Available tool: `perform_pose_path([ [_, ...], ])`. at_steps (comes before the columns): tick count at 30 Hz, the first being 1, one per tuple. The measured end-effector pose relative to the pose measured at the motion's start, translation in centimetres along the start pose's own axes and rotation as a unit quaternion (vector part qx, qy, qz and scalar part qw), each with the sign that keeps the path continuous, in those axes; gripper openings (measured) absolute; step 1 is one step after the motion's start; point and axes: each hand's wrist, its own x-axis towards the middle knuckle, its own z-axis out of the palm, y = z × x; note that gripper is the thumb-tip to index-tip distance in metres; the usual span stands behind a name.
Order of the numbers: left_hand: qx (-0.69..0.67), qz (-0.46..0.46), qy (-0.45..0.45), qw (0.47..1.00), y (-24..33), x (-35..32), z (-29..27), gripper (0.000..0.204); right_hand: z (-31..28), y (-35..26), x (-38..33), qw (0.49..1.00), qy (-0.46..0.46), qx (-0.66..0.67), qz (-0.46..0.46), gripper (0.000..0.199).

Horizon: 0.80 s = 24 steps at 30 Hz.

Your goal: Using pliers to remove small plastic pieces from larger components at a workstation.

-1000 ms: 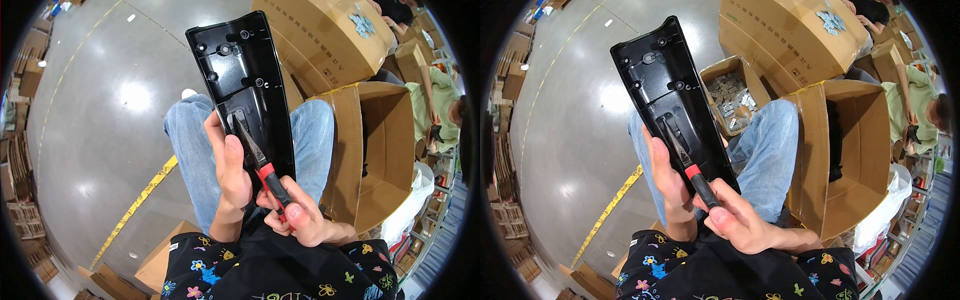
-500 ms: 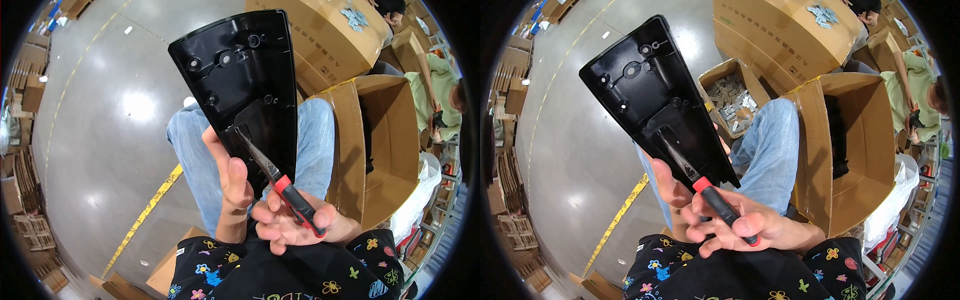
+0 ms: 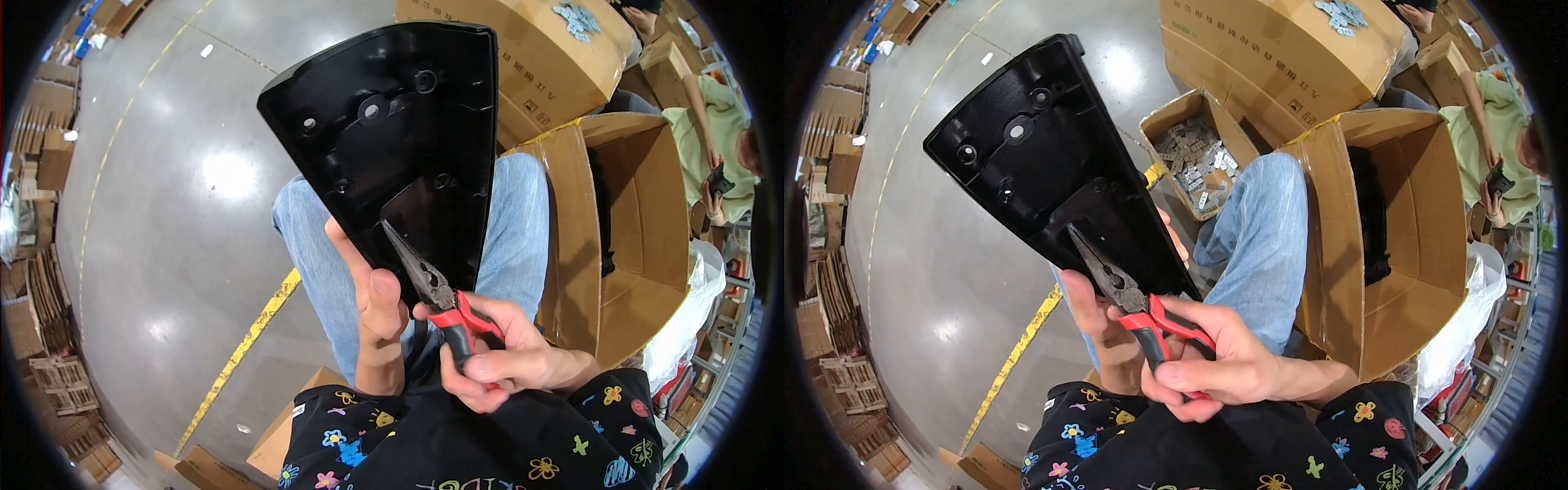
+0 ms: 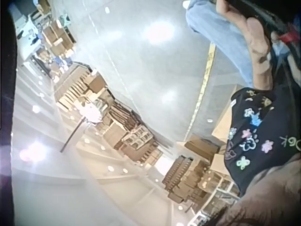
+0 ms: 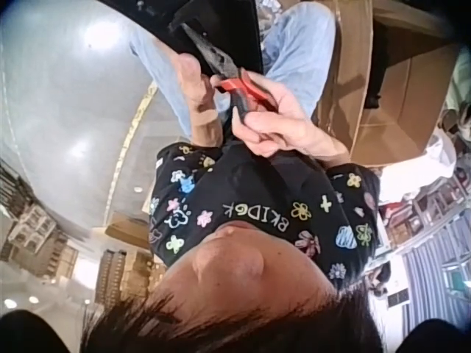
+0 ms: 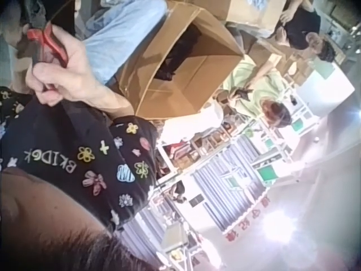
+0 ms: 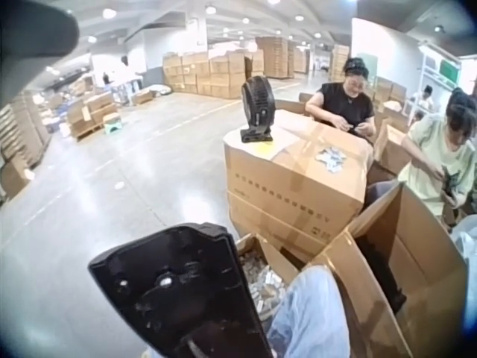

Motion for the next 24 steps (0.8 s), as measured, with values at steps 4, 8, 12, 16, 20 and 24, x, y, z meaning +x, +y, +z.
perform_pose_path([
  [4,0.012,0.013,0.004,1.0,0.1,0.2,0.4,0.074,0.4,0.1,0.2,0.858,0.204,-0.45,-0.14,0.054],
  [8,0.068,0.076,0.023,0.995,1.0,0.6,0.9,0.074,0.4,-1.1,0.8,0.519,0.199,-0.79,-0.26,0.054],
  [12,0.074,0.061,0.037,0.995,1.3,0.8,0.5,0.072,1.4,-3.3,1.0,0.273,0.17,-0.925,-0.201,0.058],
  [16,0.042,0.087,0.059,0.994,1.3,0.5,-0.4,0.07,1.6,-4.9,1.3,0.17,0.127,-0.945,-0.249,0.053],
  [20,0.06,0.069,0.041,0.995,1.8,0.9,-0.4,0.073,1.9,-6.3,1.8,0.072,0.121,-0.946,-0.293,0.048],
  [24,-0.004,0.051,0.022,0.998,2.3,1.1,0.1,0.071,-0.4,-8.2,2.4,-0.018,0.09,-0.921,-0.379,0.051],
])
